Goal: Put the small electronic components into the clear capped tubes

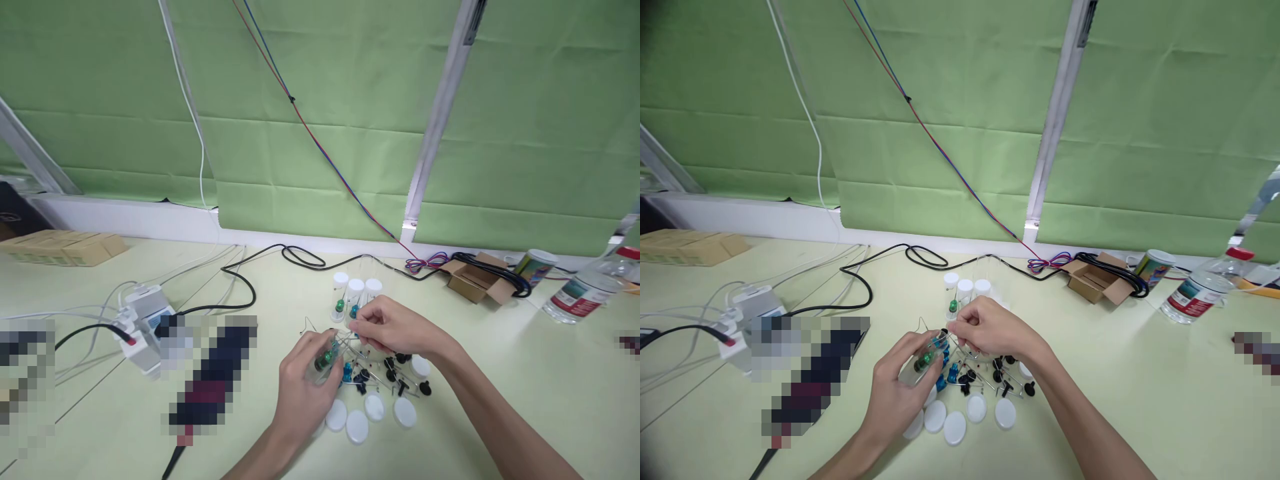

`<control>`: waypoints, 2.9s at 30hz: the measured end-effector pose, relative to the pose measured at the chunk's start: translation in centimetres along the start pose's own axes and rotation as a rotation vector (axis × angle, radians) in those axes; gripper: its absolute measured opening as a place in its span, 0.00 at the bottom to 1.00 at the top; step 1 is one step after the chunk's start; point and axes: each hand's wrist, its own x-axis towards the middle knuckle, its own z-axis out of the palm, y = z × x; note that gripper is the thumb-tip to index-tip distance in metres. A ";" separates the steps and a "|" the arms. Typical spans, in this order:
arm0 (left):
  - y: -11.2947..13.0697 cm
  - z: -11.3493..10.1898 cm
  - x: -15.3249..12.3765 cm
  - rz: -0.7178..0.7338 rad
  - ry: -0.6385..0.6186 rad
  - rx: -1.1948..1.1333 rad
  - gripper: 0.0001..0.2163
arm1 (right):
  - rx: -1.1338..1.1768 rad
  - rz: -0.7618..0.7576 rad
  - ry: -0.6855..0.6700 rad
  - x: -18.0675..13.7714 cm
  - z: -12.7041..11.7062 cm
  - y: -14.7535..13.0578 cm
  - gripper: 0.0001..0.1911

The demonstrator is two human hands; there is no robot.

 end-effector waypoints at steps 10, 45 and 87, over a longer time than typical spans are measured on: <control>0.0 0.1 -0.1 -0.024 0.002 0.002 0.12 | -0.020 0.041 -0.010 0.2 0.1 -0.1 0.20; 1.5 0.7 -1.6 0.153 0.143 -0.064 0.27 | 0.488 0.107 -0.441 -0.4 -0.3 3.0 0.18; 0.7 0.4 -1.1 0.126 0.108 -0.043 0.22 | 0.331 0.175 -0.326 -0.1 0.2 1.1 0.16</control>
